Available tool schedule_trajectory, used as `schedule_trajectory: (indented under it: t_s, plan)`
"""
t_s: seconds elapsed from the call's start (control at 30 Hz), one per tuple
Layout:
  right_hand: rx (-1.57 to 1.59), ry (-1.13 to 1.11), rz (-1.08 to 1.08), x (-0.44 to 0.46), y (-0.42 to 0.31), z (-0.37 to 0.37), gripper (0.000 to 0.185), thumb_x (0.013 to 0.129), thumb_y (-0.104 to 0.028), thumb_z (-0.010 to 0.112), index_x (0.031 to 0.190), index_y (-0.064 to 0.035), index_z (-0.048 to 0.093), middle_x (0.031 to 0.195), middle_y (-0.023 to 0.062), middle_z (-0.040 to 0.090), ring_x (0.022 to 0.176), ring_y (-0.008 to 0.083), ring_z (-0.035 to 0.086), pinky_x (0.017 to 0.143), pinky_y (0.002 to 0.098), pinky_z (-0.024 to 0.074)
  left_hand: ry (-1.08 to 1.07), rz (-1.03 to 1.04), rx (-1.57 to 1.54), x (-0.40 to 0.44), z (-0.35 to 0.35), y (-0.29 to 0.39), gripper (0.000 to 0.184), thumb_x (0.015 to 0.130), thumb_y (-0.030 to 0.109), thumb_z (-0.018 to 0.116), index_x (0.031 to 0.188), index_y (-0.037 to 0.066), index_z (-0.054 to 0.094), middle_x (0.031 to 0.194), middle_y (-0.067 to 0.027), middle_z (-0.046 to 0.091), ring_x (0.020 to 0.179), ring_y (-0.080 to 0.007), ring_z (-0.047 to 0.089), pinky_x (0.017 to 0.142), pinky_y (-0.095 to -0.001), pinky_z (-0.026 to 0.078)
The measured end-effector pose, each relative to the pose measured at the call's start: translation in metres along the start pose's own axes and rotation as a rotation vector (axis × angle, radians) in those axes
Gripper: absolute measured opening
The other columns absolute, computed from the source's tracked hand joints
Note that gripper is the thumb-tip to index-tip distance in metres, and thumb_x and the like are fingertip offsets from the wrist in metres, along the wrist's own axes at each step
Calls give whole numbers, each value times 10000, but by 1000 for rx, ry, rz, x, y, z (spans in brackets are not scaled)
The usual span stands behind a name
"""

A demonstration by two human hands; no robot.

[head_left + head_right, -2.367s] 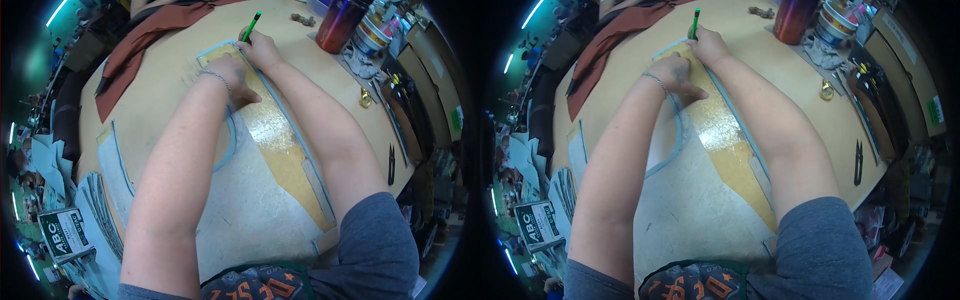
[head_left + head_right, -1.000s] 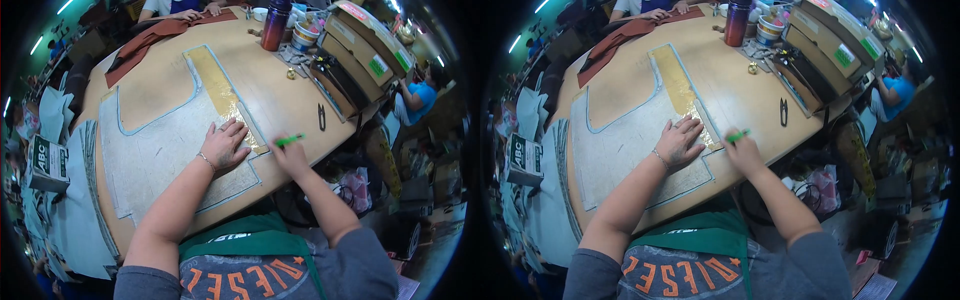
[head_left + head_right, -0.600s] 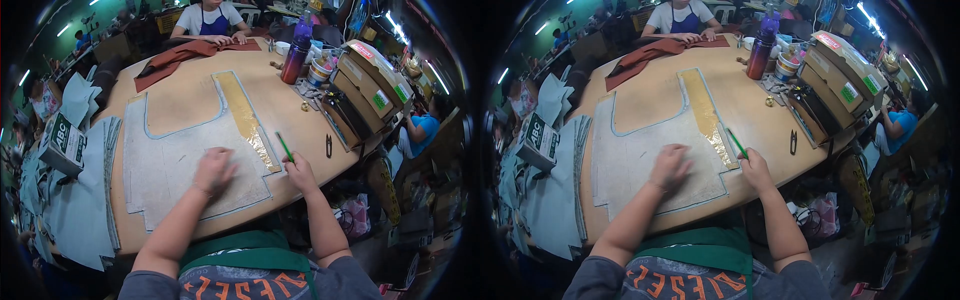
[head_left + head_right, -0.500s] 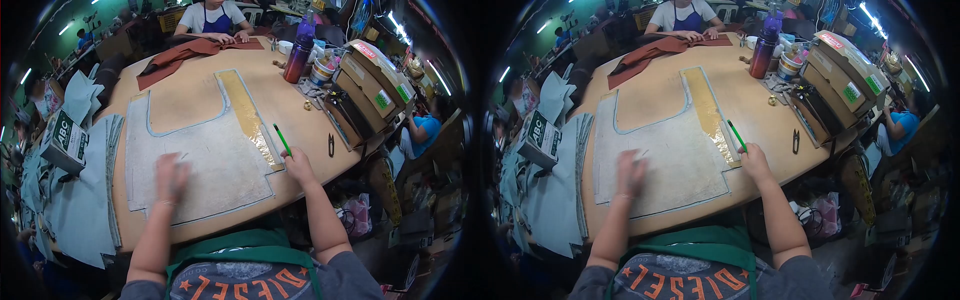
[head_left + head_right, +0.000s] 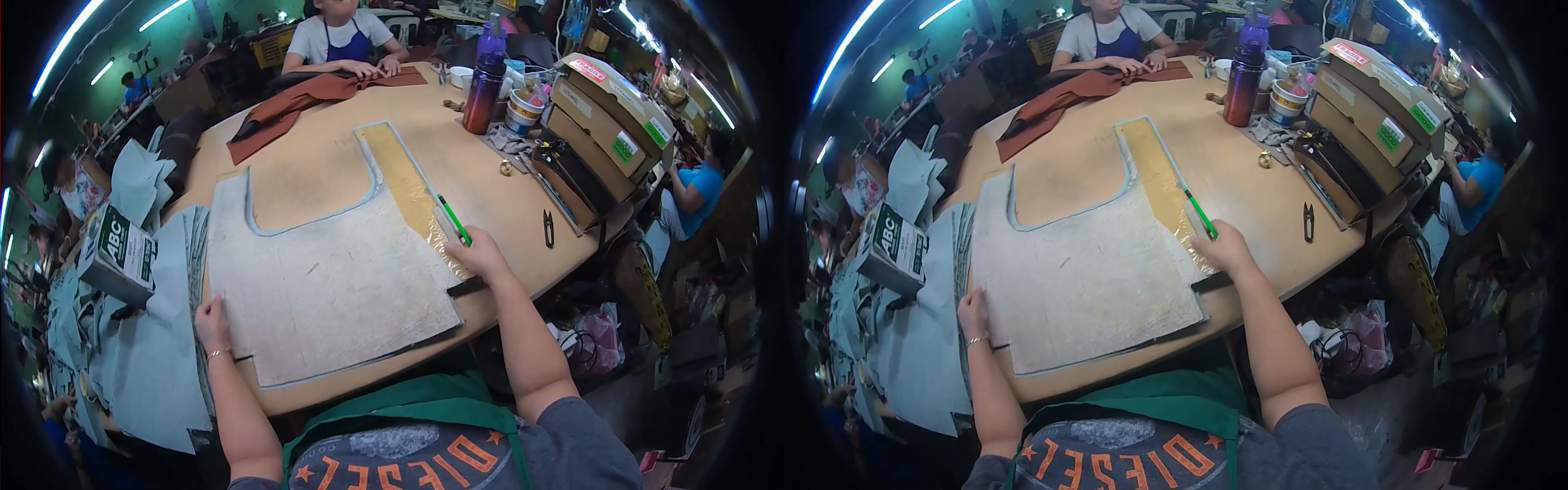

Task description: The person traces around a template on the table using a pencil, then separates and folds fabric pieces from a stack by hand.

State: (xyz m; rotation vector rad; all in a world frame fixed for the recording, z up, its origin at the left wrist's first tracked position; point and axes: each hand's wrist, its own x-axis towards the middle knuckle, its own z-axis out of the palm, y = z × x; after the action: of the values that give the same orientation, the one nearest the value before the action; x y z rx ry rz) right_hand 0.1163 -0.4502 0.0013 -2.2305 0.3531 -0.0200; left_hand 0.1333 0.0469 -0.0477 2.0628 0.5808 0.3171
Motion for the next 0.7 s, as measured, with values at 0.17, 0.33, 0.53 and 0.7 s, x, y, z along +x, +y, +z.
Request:
schedule_trajectory:
  t_s: [0.17, 0.33, 0.53, 0.7]
  plan:
    - [-340, -78, -171, -37, -7, 16, 511, 667, -304, 666, 1018, 44, 535, 902, 221, 535, 843, 328, 546, 754, 370, 442, -58, 94, 145, -7, -43, 10, 325, 752, 234, 612, 912, -22, 493, 788, -70, 565, 695, -141, 507, 642, -268, 416]
    - [-379, -129, -173, -46, -15, 18, 565, 676, -312, 662, 1090, 38, 503, 978, 215, 476, 906, 355, 506, 809, 370, 426, -201, -42, 9, -10, -50, 4, 310, 754, 113, 588, 1009, -27, 481, 869, -103, 589, 763, -156, 542, 703, -268, 433]
    - [-106, -133, -168, -44, -3, 16, 549, 673, -260, 676, 1108, 18, 491, 1003, 226, 498, 948, 333, 508, 832, 344, 415, -159, -130, -189, -11, -41, -13, 391, 719, -33, 586, 1085, -24, 446, 921, -106, 595, 790, -171, 568, 732, -274, 444]
    - [394, -55, -299, -32, 24, 20, 491, 700, -142, 643, 1124, 28, 465, 1005, 165, 544, 925, 220, 524, 821, 292, 411, -136, -110, -155, -13, -38, -15, 456, 709, -10, 612, 1124, -28, 423, 907, -88, 585, 777, -157, 554, 716, -267, 446]
